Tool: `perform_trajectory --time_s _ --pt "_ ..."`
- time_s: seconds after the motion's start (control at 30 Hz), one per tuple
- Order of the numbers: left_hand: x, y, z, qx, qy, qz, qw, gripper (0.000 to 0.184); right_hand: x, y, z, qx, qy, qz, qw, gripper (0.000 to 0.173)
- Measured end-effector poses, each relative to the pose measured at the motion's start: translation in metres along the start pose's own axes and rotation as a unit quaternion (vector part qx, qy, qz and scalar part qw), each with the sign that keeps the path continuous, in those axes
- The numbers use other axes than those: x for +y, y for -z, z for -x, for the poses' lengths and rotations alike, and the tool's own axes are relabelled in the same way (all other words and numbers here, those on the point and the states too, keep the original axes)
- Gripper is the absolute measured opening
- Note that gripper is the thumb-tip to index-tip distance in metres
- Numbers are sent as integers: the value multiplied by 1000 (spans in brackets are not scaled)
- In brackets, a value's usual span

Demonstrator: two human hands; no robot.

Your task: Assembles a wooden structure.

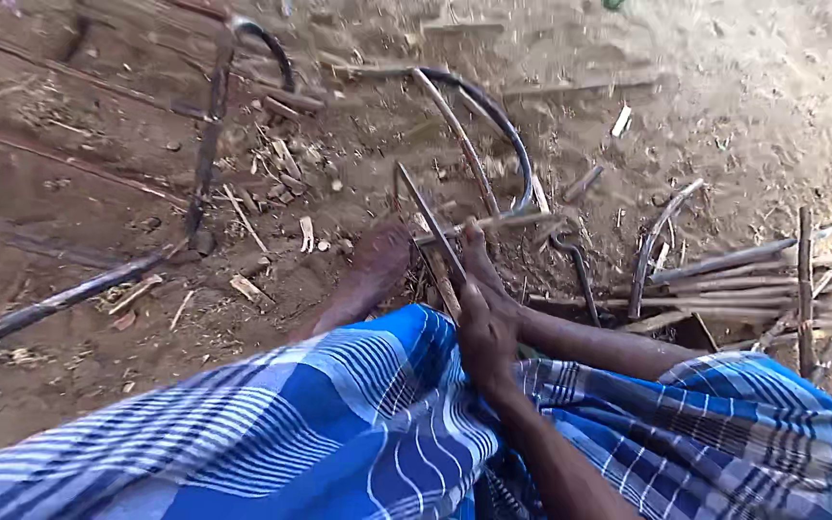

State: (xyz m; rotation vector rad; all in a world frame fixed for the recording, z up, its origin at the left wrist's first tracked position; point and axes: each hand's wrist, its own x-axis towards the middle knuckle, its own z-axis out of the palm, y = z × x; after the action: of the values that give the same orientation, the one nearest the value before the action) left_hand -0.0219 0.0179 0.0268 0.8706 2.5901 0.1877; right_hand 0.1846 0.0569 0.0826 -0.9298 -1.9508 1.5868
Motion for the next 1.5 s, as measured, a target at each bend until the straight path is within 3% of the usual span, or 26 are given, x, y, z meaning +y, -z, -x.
perform_trajectory --time_s 0.1,0.2,0.27,0.37,0.43,0.57,0.73,0.9,1.07,1.17,1.23,1.33,1.4,1.5 --pt "3 0 2 3 1 15 1000 20 -4 -18 -37 -4 6 11 1000 39" --pt "8 1 1 1 17 1 1000 21 -7 17 7 -42 -17 17 999 42" --pt "2 2 -6 5 13 7 1000 22 -9 17 12 -36 -12 22 999 44" --pt "-3 -4 -2 -14 -9 13 1000 23 -4 -22 -33 2 21 35 999 38" --pt "-1 -1 -3 1 -2 19 1000 21 -9 -26 -49 9 16 30 999 38" --pt "-1 3 -5 15 1 16 1000 22 -7 12 4 -19 0 6 1000 44" --pt "-2 2 -5 12 -20 22 999 20 -10 -37 -69 -2 20 48 999 37" --pt "1 7 -4 5 7 7 1000 24 -8 22 4 -50 -7 15 999 44" --pt "-8 -5 -11 18 -3 38 999 21 -2 -29 -67 -11 24 27 999 39" --pt "3 0 -2 9 2 32 999 22 -14 18 -12 -58 -25 23 998 46" --pt "1 4 -5 13 5 33 999 24 -12 31 12 -38 -26 9 999 46" --pt "-9 -8 -8 2 -9 34 999 25 1 -8 -24 -8 41 33 999 36" --pt "-5 -9 -9 19 -14 36 999 22 -1 -22 -54 -6 28 44 999 35" --pt "11 -2 7 1 -8 -7 1000 25 -8 23 1 -48 -8 24 999 43"
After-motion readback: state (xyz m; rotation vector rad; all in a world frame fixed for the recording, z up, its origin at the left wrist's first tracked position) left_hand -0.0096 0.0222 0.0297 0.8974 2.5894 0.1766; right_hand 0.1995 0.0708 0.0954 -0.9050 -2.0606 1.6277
